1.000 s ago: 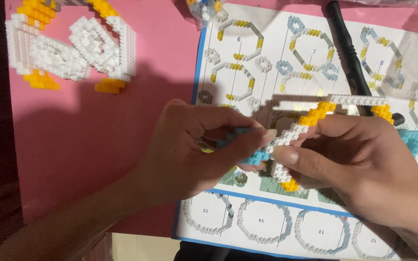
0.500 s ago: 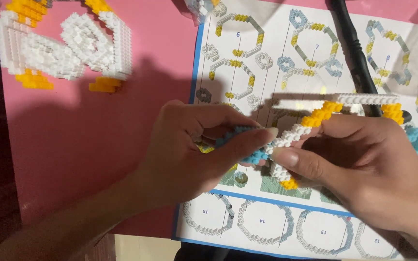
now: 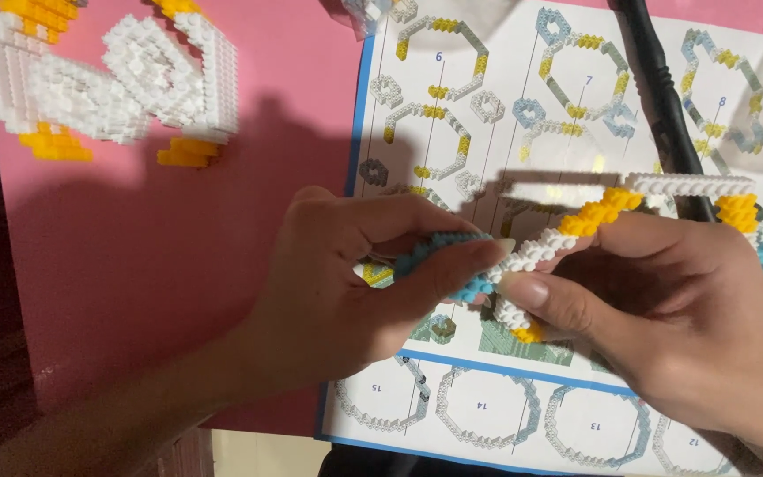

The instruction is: Assembling a complex structure using small interlocking plastic toy blocks while following a printed instruction manual.

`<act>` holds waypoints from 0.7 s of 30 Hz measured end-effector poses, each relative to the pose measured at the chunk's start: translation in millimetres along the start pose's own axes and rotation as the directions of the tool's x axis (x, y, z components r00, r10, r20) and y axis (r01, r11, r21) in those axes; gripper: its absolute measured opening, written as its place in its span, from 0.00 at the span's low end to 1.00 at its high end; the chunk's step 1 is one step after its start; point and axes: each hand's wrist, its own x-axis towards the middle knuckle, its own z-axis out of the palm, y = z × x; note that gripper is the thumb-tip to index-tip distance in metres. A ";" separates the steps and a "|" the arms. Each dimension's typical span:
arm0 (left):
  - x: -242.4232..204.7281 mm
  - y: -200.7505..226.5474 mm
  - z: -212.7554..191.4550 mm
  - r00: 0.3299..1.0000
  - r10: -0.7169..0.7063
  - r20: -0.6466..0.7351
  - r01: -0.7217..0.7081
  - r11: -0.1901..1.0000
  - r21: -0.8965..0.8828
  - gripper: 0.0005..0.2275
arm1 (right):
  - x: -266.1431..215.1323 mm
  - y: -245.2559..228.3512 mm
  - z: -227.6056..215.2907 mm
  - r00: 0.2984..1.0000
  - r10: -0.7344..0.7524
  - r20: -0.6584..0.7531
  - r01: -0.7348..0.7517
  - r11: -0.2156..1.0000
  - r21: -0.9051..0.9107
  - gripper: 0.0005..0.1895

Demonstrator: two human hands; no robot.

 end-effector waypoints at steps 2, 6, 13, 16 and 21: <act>0.0 -0.2 0.8 1.000 0.011 0.008 -0.011 1.000 0.000 0.07 | 0.3 0.3 -0.7 1.000 -0.007 0.012 0.007 1.000 -0.001 0.34; -0.3 0.5 2.0 1.000 -0.023 -0.016 0.023 1.000 -0.002 0.07 | 0.3 0.4 -0.3 1.000 -0.004 -0.003 0.004 0.999 -0.042 0.34; -0.4 0.4 0.7 1.000 -0.014 0.010 0.014 1.000 0.001 0.07 | 0.7 3.5 -1.5 1.000 -0.025 -0.014 0.023 0.993 -0.119 0.28; 0.4 0.1 1.0 0.999 -0.046 -0.003 0.046 0.999 0.011 0.08 | 0.7 1.5 -1.2 1.000 -0.015 -0.016 0.013 0.992 -0.123 0.34; -0.1 -0.8 2.1 1.000 -0.029 -0.008 0.029 1.000 -0.009 0.08 | 1.3 3.1 -1.1 0.999 -0.007 -0.033 0.003 0.992 -0.129 0.32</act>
